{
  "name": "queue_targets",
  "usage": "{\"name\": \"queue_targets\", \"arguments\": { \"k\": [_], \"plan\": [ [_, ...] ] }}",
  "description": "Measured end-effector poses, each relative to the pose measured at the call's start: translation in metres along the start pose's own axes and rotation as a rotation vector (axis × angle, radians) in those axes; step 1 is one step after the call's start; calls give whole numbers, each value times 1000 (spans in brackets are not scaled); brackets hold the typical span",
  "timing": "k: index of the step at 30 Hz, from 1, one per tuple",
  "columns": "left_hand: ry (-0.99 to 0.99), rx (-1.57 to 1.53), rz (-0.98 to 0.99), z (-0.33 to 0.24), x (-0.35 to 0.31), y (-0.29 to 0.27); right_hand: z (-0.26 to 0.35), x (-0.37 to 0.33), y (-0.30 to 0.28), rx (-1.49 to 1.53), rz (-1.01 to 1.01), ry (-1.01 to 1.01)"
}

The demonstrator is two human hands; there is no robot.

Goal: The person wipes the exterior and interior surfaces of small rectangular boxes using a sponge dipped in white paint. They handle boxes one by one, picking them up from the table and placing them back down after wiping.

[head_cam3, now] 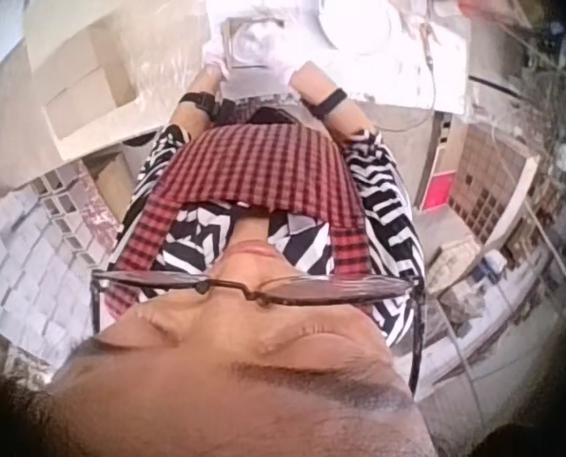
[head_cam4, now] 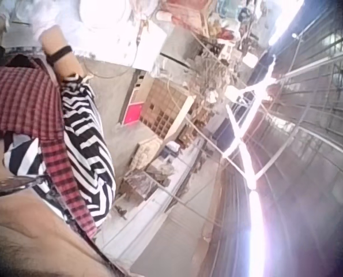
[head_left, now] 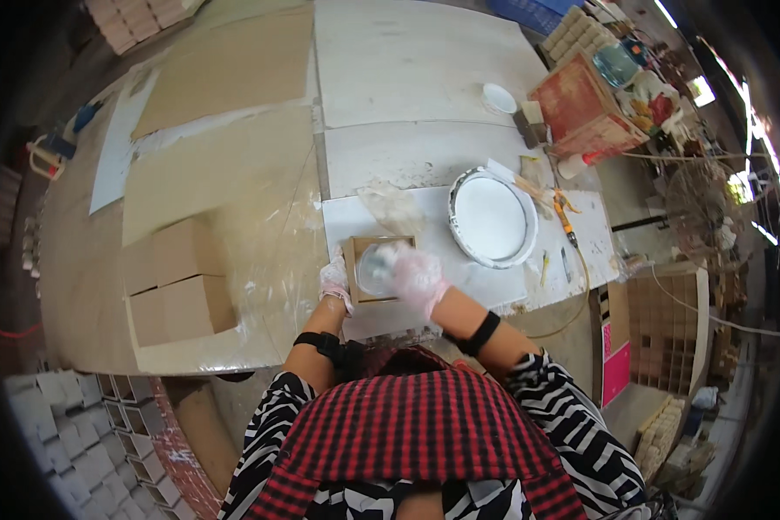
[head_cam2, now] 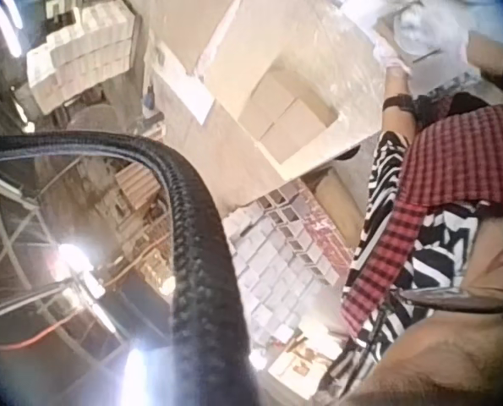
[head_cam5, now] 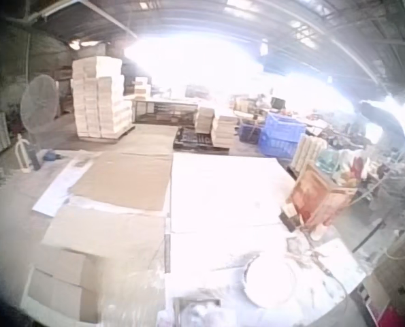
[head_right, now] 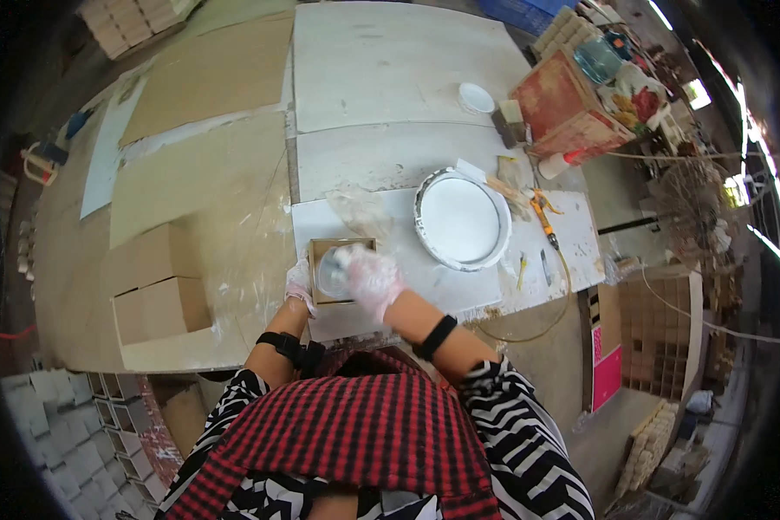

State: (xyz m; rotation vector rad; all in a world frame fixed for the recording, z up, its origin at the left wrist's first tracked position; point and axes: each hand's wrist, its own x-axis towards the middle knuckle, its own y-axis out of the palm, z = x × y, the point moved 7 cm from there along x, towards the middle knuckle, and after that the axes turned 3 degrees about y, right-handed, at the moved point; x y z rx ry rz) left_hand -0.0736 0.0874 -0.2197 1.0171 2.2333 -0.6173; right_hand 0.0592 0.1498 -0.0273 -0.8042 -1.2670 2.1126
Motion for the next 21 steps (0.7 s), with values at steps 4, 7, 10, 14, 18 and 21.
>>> {"name": "queue_targets", "arguments": {
  "k": [4,7,10,14,18,21],
  "plan": [
    [-50,114,-70,19,23,-13,4,-29,15,-152,482,-175],
    [-87,-53,-25,39,43,-7,14,9,-34,-150,73,-415],
    [-10,39,43,25,39,0,34,30,-21,-25,-31,-298],
    [-54,14,48,25,30,0,50,-18,14,123,252,-333],
    [-86,-9,47,26,23,0,41,-20,8,-95,225,-577],
    [-107,-21,54,32,21,3,50,10,-23,26,67,-355]
  ]
}}
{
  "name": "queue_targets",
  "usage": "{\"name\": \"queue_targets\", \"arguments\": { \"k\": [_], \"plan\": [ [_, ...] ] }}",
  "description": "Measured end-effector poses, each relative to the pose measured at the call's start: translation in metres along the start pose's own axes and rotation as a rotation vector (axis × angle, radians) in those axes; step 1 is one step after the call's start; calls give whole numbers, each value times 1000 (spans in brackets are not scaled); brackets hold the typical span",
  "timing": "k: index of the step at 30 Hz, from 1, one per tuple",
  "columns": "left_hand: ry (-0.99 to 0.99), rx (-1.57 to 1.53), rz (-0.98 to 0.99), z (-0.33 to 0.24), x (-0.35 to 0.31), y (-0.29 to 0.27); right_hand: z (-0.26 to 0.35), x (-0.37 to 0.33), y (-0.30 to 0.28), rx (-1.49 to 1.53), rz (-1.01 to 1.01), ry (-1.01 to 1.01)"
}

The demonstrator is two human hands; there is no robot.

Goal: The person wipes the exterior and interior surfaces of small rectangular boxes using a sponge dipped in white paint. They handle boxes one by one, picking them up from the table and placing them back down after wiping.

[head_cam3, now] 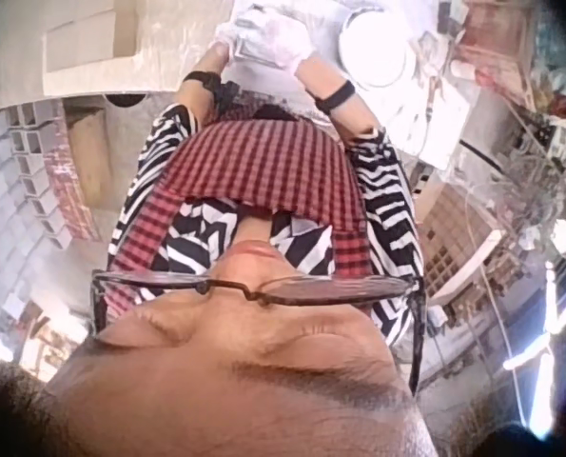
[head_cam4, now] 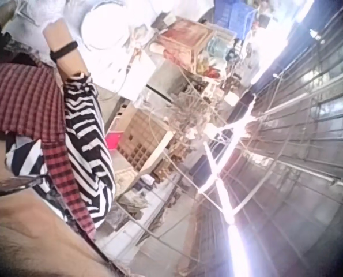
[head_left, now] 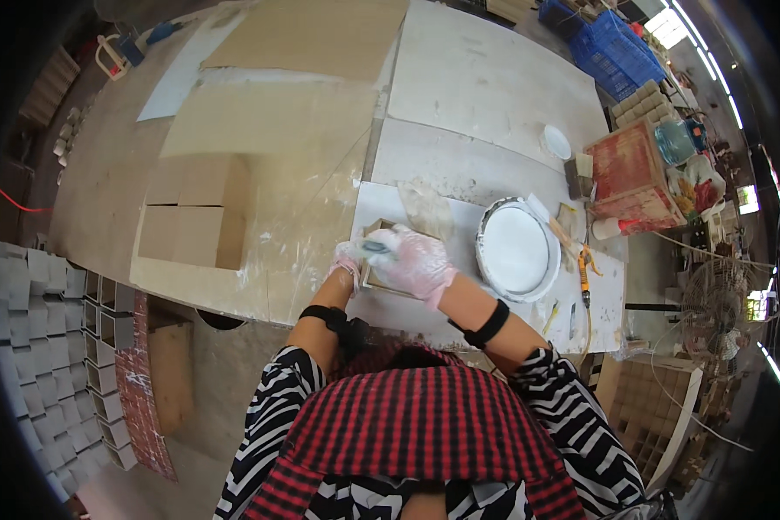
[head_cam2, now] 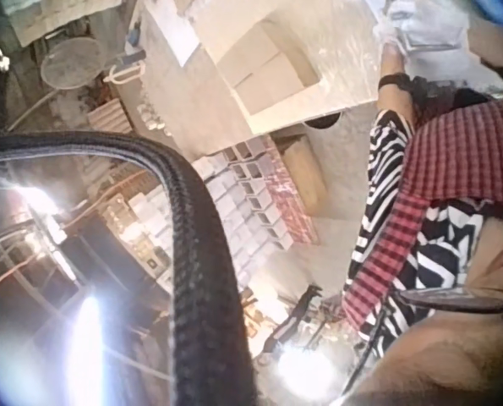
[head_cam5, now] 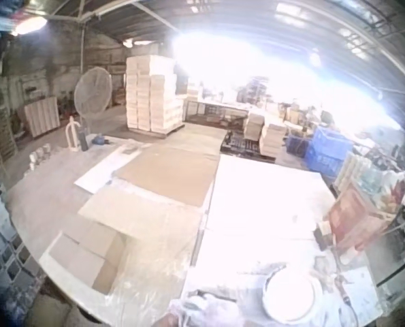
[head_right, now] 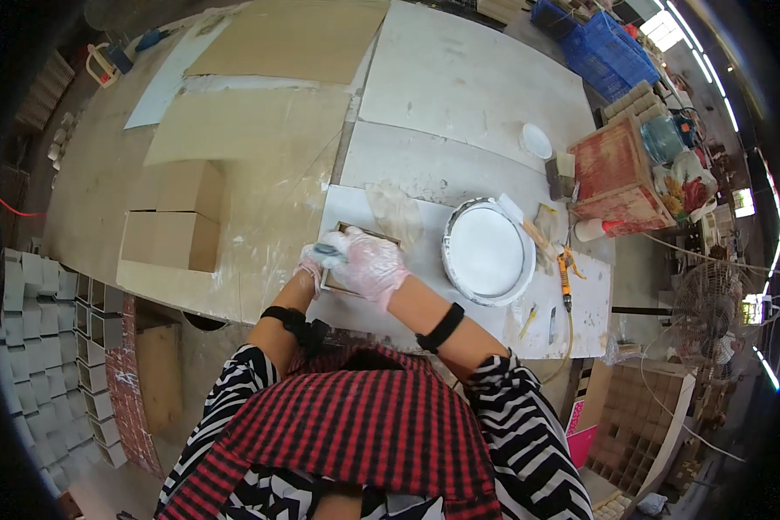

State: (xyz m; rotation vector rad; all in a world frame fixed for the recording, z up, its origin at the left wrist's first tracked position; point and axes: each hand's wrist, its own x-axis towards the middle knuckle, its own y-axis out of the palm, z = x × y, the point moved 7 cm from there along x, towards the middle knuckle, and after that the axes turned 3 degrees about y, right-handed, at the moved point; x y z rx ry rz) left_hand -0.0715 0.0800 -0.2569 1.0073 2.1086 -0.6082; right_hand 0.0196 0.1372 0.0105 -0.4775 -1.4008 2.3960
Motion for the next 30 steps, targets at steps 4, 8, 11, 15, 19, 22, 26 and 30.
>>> {"name": "queue_targets", "arguments": {
  "k": [4,8,11,15,19,22,26,30],
  "plan": [
    [-12,0,2,-2,-4,-2,12,-36,31,-85,43,-352],
    [-29,-19,-10,3,-3,-5,-20,-65,4,-200,272,-349],
    [-32,-12,-8,-2,-4,-5,-11,-60,-1,-233,245,-335],
    [-36,-9,-6,-4,-8,-1,21,-47,18,-196,239,-327],
    [-53,-16,-25,-1,-10,-5,-42,-87,17,-204,213,-329],
    [-65,-12,-43,-1,-16,-8,-65,-83,1,-236,296,-94],
    [-71,-28,-39,4,-11,-7,-11,-17,-24,-116,-12,-252],
    [-49,-18,-23,-4,-9,0,-46,44,30,63,141,-381]
  ]
}}
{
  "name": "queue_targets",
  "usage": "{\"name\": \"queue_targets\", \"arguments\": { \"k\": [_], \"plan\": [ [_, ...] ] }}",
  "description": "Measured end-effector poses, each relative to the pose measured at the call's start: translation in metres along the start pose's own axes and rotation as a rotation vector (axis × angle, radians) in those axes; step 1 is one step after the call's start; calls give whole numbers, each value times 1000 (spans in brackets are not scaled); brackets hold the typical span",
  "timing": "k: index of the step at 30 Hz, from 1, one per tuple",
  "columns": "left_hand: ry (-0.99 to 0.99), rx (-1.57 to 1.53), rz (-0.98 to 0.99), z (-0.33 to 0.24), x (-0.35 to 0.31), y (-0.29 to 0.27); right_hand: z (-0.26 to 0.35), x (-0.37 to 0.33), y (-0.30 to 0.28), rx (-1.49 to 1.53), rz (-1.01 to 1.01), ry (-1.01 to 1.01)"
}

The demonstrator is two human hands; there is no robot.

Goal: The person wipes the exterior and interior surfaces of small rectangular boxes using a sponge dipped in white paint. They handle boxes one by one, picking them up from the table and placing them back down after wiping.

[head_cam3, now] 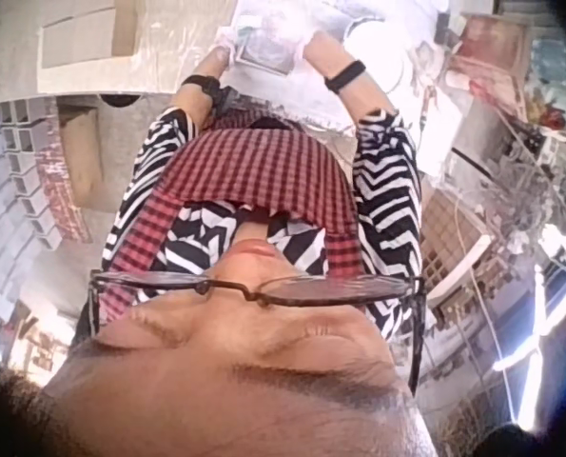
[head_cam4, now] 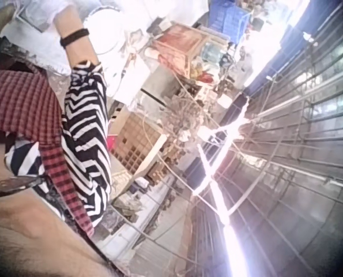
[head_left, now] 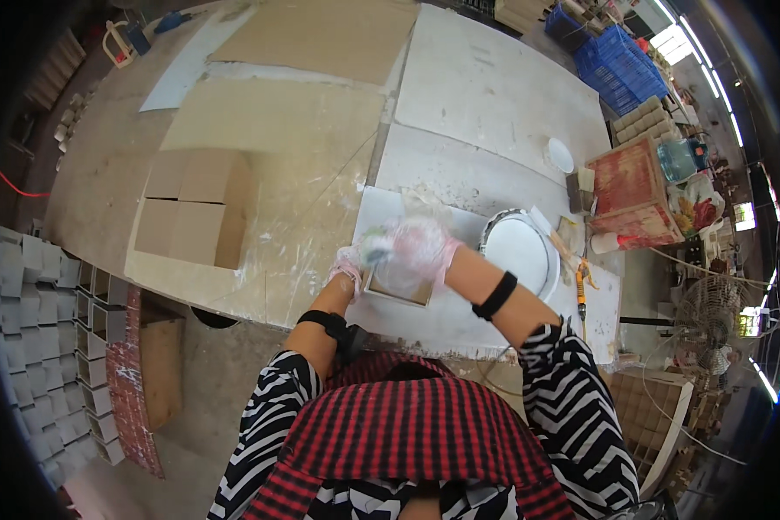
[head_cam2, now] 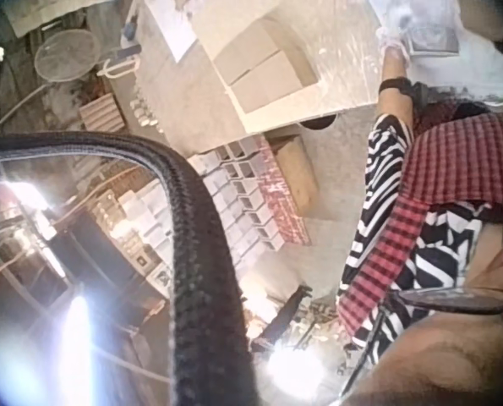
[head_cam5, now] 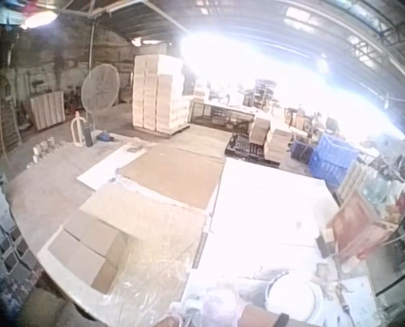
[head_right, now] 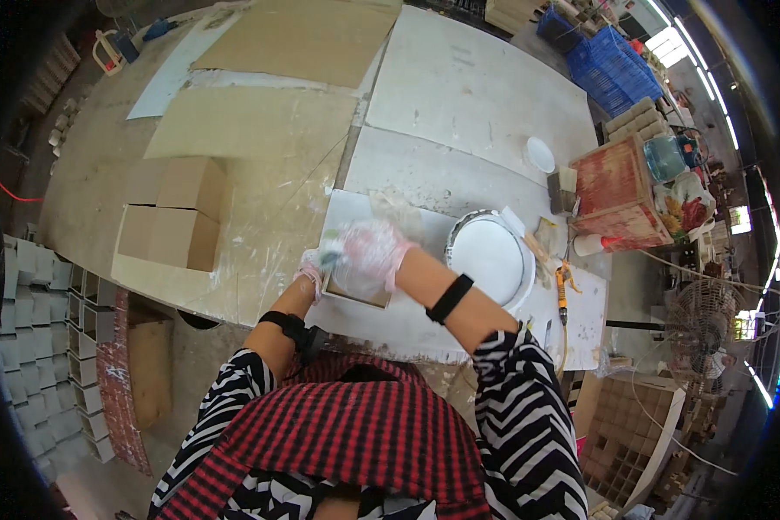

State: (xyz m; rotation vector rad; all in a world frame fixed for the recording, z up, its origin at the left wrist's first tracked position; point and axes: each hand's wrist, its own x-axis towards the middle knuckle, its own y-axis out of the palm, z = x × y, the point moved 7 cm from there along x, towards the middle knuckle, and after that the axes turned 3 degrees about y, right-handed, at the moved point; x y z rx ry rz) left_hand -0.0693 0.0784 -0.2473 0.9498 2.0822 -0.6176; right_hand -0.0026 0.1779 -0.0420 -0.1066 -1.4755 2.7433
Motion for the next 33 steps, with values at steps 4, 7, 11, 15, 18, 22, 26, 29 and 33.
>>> {"name": "queue_targets", "arguments": {
  "k": [4,7,11,15,18,22,26,29,33],
  "plan": [
    [-14,-39,-20,12,5,-8,-8,26,-47,-296,100,279],
    [-10,-37,-15,10,6,-4,20,22,-47,-122,95,223],
    [-21,-39,-27,11,-2,-1,15,1,-30,-228,-4,164],
    [-25,41,-88,-22,-34,-7,-16,-56,-48,-175,-2,354],
    [-29,62,-101,-11,-10,-8,-3,-65,-66,-97,172,546],
    [3,-74,-36,21,40,-5,5,-22,-57,-120,0,425],
    [-10,-146,-24,15,24,-1,-8,-59,-46,-19,-17,503],
    [0,-59,-52,19,26,-8,-17,-92,-55,34,-56,530],
    [26,7,-77,15,26,-9,-25,-99,-56,128,-200,687]
  ]
}}
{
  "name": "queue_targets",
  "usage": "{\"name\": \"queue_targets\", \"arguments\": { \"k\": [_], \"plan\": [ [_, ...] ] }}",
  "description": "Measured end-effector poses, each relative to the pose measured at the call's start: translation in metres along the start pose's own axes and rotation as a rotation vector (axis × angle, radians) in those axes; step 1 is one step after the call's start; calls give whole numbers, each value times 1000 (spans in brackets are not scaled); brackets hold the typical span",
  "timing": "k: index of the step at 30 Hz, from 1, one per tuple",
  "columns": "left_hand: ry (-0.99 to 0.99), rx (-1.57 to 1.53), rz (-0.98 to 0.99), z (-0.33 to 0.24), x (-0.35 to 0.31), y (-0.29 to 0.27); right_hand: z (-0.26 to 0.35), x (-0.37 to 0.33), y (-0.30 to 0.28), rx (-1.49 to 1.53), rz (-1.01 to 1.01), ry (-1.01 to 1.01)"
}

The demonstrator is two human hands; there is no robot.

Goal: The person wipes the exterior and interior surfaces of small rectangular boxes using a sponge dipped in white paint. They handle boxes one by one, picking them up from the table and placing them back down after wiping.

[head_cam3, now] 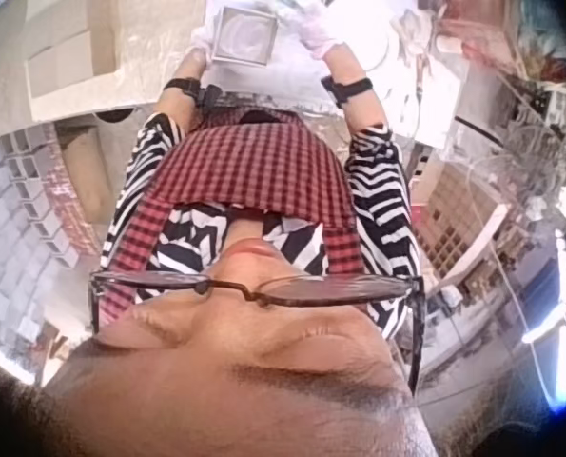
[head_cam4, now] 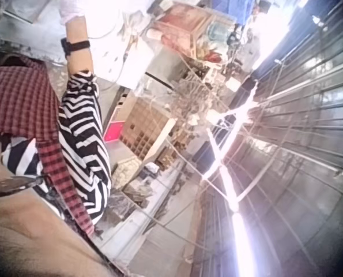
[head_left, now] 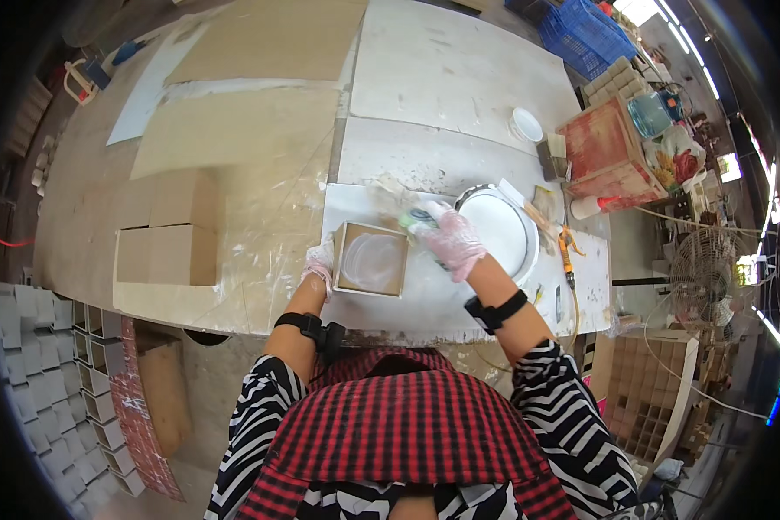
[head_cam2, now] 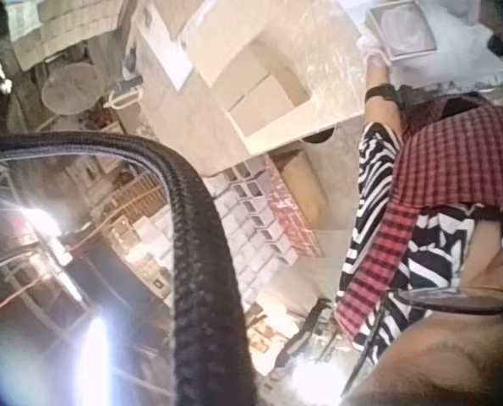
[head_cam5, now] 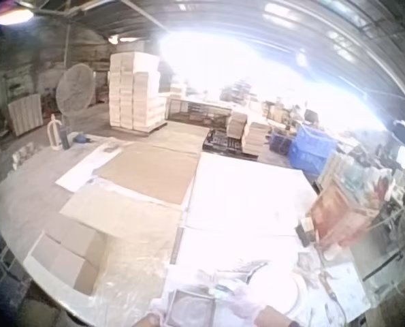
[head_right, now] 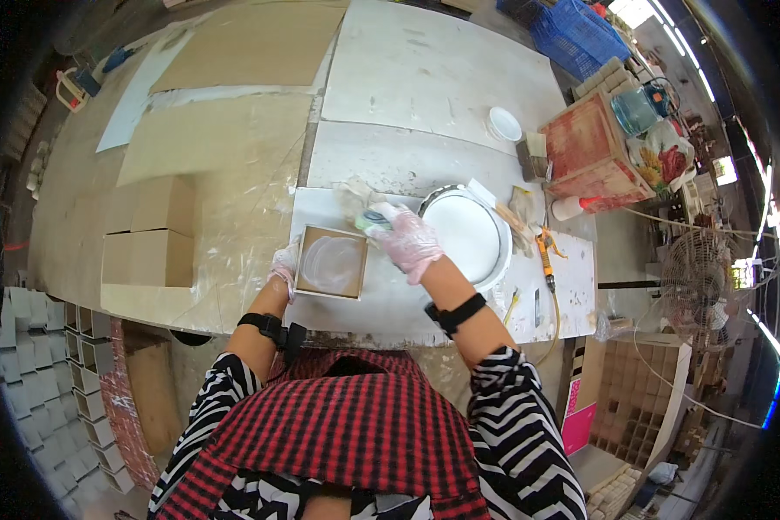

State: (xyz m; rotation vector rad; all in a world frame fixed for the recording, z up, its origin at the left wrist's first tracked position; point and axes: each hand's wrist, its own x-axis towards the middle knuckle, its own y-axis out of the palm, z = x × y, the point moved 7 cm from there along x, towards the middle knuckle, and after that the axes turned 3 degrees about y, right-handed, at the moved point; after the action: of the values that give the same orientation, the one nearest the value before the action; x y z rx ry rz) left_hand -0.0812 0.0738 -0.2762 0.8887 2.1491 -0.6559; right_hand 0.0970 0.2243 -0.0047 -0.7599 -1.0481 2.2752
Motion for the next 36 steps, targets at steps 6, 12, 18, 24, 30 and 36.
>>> {"name": "queue_targets", "arguments": {
  "k": [6,12,18,24,30,36],
  "plan": [
    [70,124,-108,-4,5,-7,6,-52,39,101,-76,-98],
    [43,113,-30,9,26,-6,5,-42,26,133,-45,-80],
    [-22,64,-8,3,4,-5,7,-57,48,114,10,-94],
    [-93,29,-6,-15,-31,-3,6,-85,48,333,138,131],
    [-75,15,-22,-11,-21,-8,0,-88,57,190,45,-13],
    [-32,84,-40,-7,-5,-9,4,-84,34,433,-43,19]
  ]
}}
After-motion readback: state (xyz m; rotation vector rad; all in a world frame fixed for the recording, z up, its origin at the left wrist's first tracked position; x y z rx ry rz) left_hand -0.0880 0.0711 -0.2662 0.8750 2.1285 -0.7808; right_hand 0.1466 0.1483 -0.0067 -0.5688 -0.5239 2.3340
